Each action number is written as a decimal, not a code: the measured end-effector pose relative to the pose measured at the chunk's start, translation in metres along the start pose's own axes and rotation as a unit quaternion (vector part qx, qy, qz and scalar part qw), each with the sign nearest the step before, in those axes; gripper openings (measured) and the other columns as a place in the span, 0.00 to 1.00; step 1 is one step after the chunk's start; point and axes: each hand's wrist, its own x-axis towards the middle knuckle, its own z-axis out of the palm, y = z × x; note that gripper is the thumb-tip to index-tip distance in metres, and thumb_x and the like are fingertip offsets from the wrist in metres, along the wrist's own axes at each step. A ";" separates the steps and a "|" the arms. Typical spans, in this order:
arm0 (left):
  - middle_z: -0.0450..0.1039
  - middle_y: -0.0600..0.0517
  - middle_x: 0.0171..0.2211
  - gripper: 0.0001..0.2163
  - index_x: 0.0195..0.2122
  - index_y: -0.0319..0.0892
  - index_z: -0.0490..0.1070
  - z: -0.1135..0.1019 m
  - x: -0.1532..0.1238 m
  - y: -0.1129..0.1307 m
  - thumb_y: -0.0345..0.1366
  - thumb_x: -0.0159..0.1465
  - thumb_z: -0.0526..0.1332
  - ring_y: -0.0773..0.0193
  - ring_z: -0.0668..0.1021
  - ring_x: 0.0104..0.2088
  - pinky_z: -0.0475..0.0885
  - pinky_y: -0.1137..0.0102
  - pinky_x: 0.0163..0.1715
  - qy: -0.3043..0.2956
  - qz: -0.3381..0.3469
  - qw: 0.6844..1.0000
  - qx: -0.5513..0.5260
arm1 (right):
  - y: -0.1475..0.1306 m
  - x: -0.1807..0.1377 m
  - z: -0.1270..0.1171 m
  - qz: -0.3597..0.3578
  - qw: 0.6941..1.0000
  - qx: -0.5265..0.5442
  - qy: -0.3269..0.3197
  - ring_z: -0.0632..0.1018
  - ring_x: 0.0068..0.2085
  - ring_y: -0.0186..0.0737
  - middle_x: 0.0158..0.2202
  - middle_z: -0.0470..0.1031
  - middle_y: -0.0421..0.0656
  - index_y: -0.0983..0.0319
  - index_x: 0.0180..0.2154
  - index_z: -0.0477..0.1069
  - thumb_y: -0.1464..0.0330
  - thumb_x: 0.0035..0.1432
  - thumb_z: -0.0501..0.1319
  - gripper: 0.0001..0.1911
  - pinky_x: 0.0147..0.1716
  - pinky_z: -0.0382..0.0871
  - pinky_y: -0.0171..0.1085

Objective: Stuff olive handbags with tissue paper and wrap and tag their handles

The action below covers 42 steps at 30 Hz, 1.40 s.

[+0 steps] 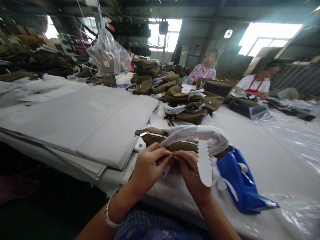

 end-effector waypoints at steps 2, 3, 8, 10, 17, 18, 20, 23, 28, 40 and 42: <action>0.75 0.53 0.34 0.05 0.36 0.44 0.79 0.004 -0.001 -0.001 0.28 0.65 0.65 0.66 0.78 0.36 0.72 0.72 0.37 -0.003 -0.004 1.000 -0.014 | -0.002 0.001 0.000 -0.014 1.000 -0.007 0.000 0.83 0.40 0.41 0.39 0.83 0.39 0.55 0.43 0.77 0.72 0.67 0.60 0.09 0.44 0.77 0.42; 0.75 0.53 0.33 0.05 0.35 0.44 0.79 0.007 -0.002 -0.001 0.28 0.64 0.65 0.66 0.78 0.35 0.72 0.72 0.36 -0.004 -0.009 1.000 -0.026 | -0.004 0.002 0.001 -0.013 1.000 -0.006 0.000 0.83 0.40 0.41 0.40 0.83 0.39 0.55 0.43 0.77 0.72 0.67 0.59 0.09 0.44 0.77 0.43; 0.74 0.53 0.32 0.04 0.31 0.42 0.77 0.015 -0.002 -0.004 0.27 0.62 0.66 0.66 0.78 0.35 0.72 0.72 0.36 0.024 -0.030 0.996 -0.085 | -0.014 0.010 0.004 -0.001 1.000 0.027 0.002 0.83 0.43 0.41 0.42 0.83 0.40 0.56 0.45 0.76 0.72 0.69 0.57 0.10 0.47 0.78 0.43; 0.75 0.53 0.33 0.03 0.34 0.43 0.78 0.013 0.000 -0.005 0.30 0.64 0.66 0.65 0.78 0.37 0.72 0.71 0.38 0.024 -0.027 0.996 -0.084 | -0.014 0.012 0.003 0.018 0.999 0.031 0.018 0.83 0.45 0.42 0.44 0.82 0.42 0.56 0.48 0.76 0.70 0.69 0.59 0.10 0.48 0.78 0.42; 0.76 0.52 0.36 0.04 0.38 0.44 0.79 0.005 0.001 -0.008 0.30 0.66 0.65 0.65 0.78 0.39 0.73 0.71 0.40 0.004 -0.015 0.997 -0.079 | -0.007 0.001 -0.005 0.075 0.994 0.073 -0.009 0.81 0.50 0.43 0.49 0.80 0.43 0.55 0.53 0.75 0.69 0.66 0.63 0.14 0.53 0.76 0.43; 0.76 0.52 0.36 0.04 0.39 0.44 0.79 0.005 0.000 -0.007 0.30 0.66 0.65 0.65 0.78 0.39 0.73 0.72 0.40 0.000 -0.011 0.997 -0.079 | -0.007 0.001 -0.005 0.074 0.994 0.079 -0.010 0.81 0.49 0.43 0.48 0.81 0.43 0.55 0.51 0.76 0.69 0.66 0.63 0.13 0.52 0.76 0.43; 0.75 0.52 0.36 0.04 0.39 0.45 0.79 0.006 -0.001 -0.006 0.30 0.66 0.65 0.66 0.78 0.39 0.73 0.72 0.40 -0.006 -0.005 0.997 -0.072 | -0.008 0.002 -0.006 0.069 0.994 0.090 -0.002 0.81 0.47 0.43 0.45 0.81 0.44 0.56 0.46 0.78 0.70 0.65 0.63 0.09 0.49 0.78 0.42; 0.75 0.53 0.36 0.03 0.37 0.44 0.78 0.006 -0.001 -0.004 0.31 0.66 0.64 0.65 0.78 0.39 0.73 0.72 0.40 0.000 -0.009 0.999 -0.046 | -0.010 0.009 -0.006 0.056 0.995 0.080 0.025 0.82 0.44 0.44 0.43 0.82 0.45 0.58 0.39 0.79 0.70 0.64 0.63 0.05 0.46 0.79 0.43; 0.75 0.52 0.38 0.03 0.38 0.46 0.78 -0.001 -0.001 -0.003 0.34 0.68 0.64 0.65 0.78 0.38 0.75 0.71 0.38 0.069 -0.001 0.997 0.016 | -0.020 0.010 -0.013 0.062 0.996 0.040 0.053 0.83 0.44 0.43 0.43 0.82 0.44 0.58 0.41 0.78 0.72 0.64 0.62 0.07 0.43 0.80 0.39; 0.68 0.38 0.63 0.43 0.69 0.44 0.55 0.009 -0.001 -0.095 0.61 0.59 0.64 0.43 0.71 0.63 0.68 0.50 0.62 0.040 -0.183 0.973 -0.132 | 0.070 -0.029 -0.069 0.205 0.962 -0.114 0.142 0.70 0.64 0.58 0.65 0.66 0.56 0.62 0.66 0.61 0.49 0.66 0.55 0.35 0.58 0.69 0.58; 0.73 0.40 0.59 0.37 0.63 0.41 0.66 0.018 0.012 -0.092 0.64 0.62 0.58 0.45 0.72 0.62 0.67 0.53 0.62 0.026 -0.207 0.968 -0.138 | 0.080 -0.016 -0.066 0.210 0.968 -0.081 0.110 0.72 0.62 0.56 0.62 0.70 0.54 0.59 0.68 0.58 0.49 0.68 0.54 0.35 0.56 0.72 0.54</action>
